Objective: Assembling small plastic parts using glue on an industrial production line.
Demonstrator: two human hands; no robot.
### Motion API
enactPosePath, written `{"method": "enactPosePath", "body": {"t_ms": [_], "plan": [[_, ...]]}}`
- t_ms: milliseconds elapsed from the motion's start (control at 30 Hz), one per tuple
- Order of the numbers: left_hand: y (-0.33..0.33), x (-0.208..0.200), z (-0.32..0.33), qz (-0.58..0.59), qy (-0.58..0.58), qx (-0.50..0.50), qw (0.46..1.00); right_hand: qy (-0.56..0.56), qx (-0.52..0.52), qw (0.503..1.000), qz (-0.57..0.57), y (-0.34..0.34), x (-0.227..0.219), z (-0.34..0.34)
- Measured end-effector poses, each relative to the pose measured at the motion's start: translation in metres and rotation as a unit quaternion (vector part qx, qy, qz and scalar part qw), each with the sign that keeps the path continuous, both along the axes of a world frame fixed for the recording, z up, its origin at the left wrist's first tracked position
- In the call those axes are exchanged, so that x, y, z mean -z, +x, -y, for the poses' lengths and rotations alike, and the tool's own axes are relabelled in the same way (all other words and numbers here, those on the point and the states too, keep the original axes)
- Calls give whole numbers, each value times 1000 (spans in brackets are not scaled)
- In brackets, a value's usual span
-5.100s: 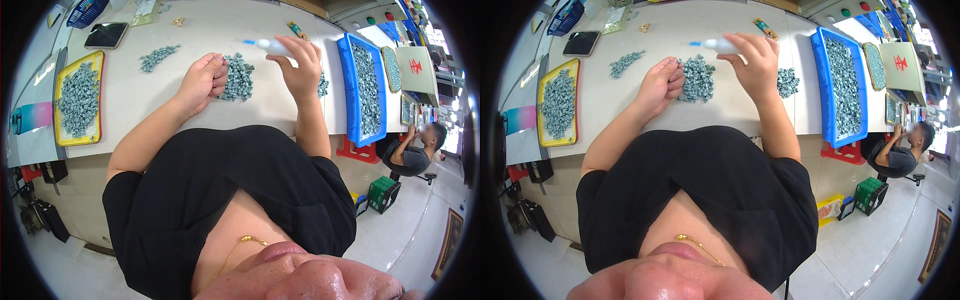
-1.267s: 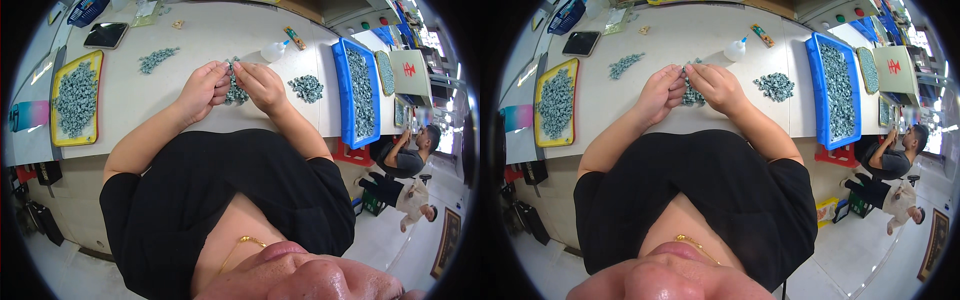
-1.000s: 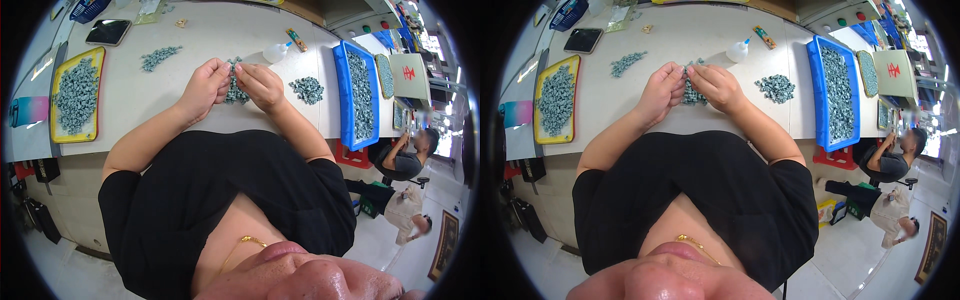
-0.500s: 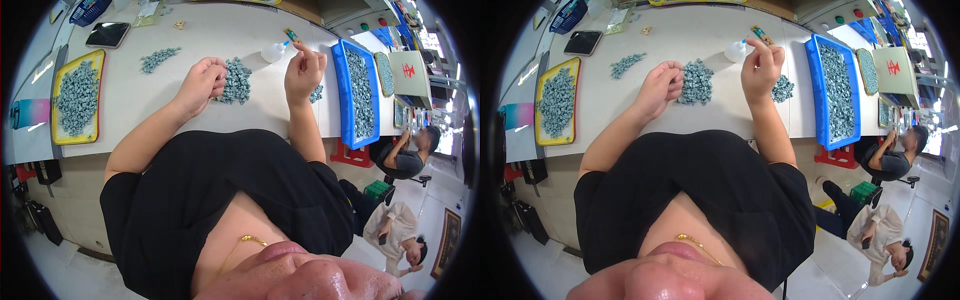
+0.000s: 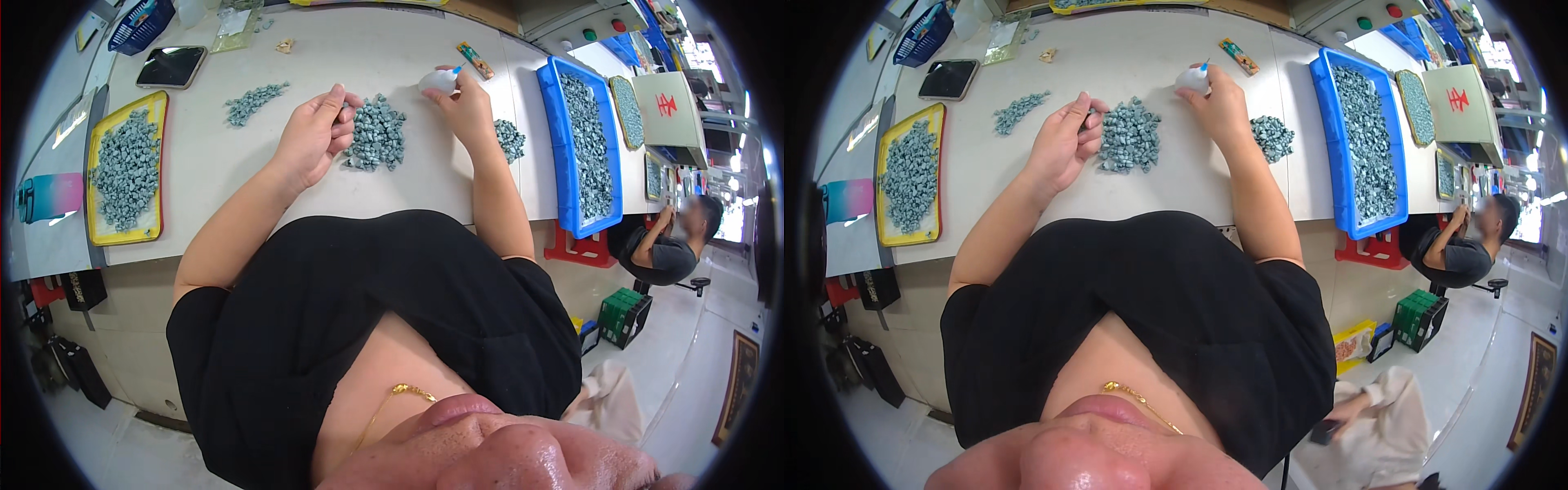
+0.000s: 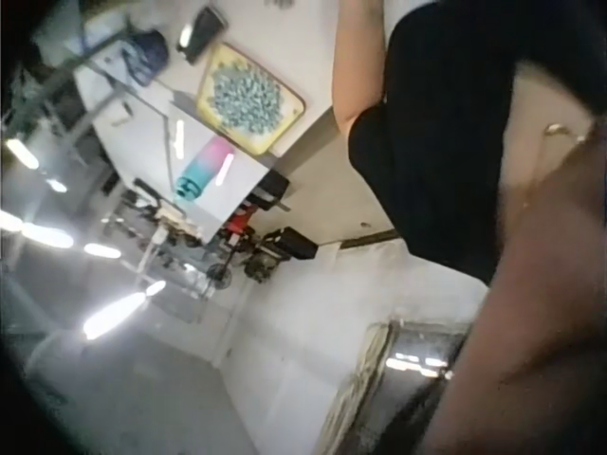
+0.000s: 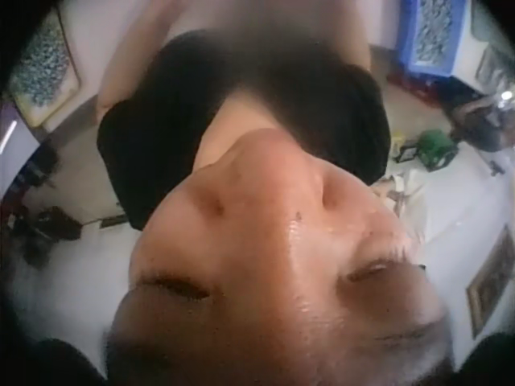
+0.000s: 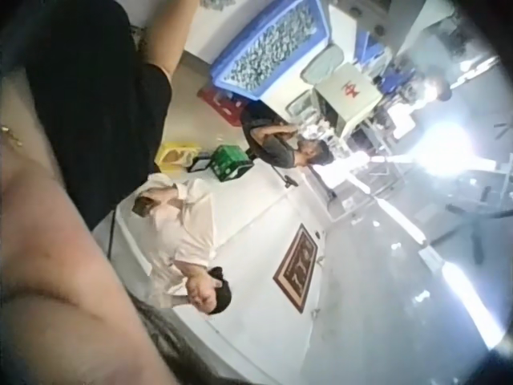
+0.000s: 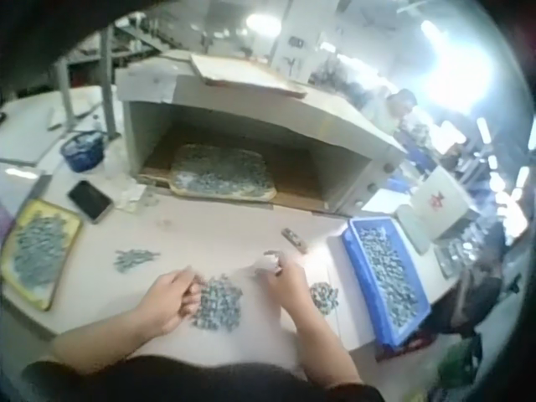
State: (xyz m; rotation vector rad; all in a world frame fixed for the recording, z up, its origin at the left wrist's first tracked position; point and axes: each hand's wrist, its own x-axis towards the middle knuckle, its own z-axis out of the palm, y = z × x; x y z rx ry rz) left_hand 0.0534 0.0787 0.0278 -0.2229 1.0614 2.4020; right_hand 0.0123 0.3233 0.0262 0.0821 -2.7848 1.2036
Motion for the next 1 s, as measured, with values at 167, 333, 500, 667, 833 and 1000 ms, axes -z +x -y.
{"method": "enactPosePath", "body": {"t_ms": [167, 333, 500, 667, 833, 1000], "plan": [[2, -5, -5, -11, 14, 15, 1000, -87, -24, 996, -28, -3, 10, 2], [1, 2, -4, -23, 47, 23, 998, -96, -97, 981, -137, 5, 4, 13], [-2, 2, -3, -5, 93, 18, 995, -138, -102, 972, -162, 13, -6, 21], [-1, 2, -4, 10, 120, -3, 993, 5, -140, 964, -224, 18, -18, 21], [-3, 7, -4, 12, 130, -1, 991, 11, -130, 955, -266, 23, -25, 24], [-5, 12, 0, 34, 142, 9, 989, 57, -138, 933, -326, 17, -19, 18]]}}
